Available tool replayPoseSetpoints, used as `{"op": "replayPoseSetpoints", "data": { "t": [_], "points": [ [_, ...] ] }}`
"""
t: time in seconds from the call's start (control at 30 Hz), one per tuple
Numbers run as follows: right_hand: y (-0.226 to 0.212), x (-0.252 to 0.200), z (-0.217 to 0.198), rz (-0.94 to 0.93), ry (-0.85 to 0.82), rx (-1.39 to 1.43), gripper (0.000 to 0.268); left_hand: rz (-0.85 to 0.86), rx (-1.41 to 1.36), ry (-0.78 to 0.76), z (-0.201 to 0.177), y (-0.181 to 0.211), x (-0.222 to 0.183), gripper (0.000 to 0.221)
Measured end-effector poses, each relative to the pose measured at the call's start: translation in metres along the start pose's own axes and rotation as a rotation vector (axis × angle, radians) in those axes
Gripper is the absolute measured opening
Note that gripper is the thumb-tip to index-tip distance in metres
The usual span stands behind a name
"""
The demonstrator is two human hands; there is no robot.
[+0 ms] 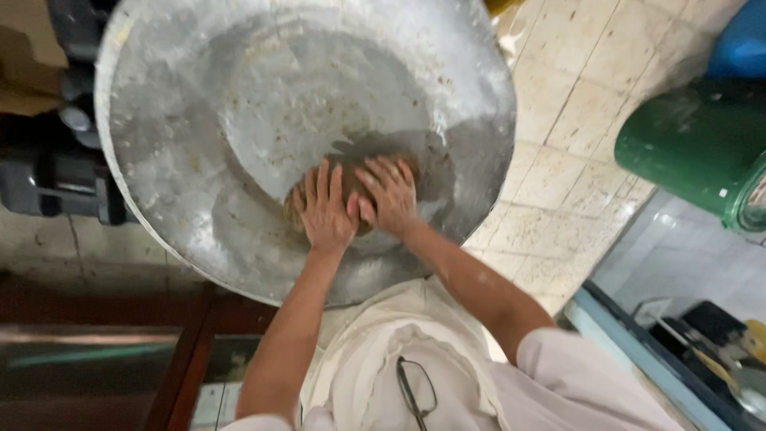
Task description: The person kneads a ball of dark dough by hand inside a large metal bowl, repeatedly folding and pressing it against the bowl's surface and rubbing flour from their hands into the mixture.
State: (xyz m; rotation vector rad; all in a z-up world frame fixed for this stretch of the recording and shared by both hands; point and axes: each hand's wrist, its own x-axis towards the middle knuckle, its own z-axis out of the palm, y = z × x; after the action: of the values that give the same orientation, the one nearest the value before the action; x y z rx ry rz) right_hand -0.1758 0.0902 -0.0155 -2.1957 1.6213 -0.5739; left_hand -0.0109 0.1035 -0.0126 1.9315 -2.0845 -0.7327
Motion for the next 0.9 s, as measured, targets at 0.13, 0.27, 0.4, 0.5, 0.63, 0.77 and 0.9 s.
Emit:
{"op": "replayPoseSetpoints", "data": {
  "t": [0.13,0.27,0.4,0.5,0.63,0.77,0.9],
  "points": [
    [0.03,0.018,0.041,0.022,-0.04,-0.016,0.044,-0.068,0.027,0.028,0.041,-0.025,0.023,0.05],
    [0.045,0.053,0.061,0.27,-0.391,-0.061,0.048,-0.25,0.038,-0.04,0.058,-0.036,0.06,0.043],
    [0.047,0.071,0.06,0.245,-0.428,-0.053,0.049,-0.256,0.05,-0.14,0.045,-0.039,0.071,0.043],
    [0.045,0.036,0.024,0.018,-0.372,0.051,0.051,-0.098,-0.025,-0.07,0.017,-0.027,0.029,0.045],
    [0.026,-0.052,-0.072,-0.212,-0.329,0.229,0.045,0.084,-0.119,-0.05,-0.053,0.019,-0.073,0.047],
    [0.057,-0.087,-0.079,0.206,-0.375,0.191,0.023,-0.214,-0.178,-0.106,-0.055,-0.01,-0.084,0.047],
    [0.091,-0.081,-0.026,0.867,-0.348,0.444,0.057,-0.641,-0.527,-0.398,0.004,-0.059,-0.07,0.067]
  ]
}}
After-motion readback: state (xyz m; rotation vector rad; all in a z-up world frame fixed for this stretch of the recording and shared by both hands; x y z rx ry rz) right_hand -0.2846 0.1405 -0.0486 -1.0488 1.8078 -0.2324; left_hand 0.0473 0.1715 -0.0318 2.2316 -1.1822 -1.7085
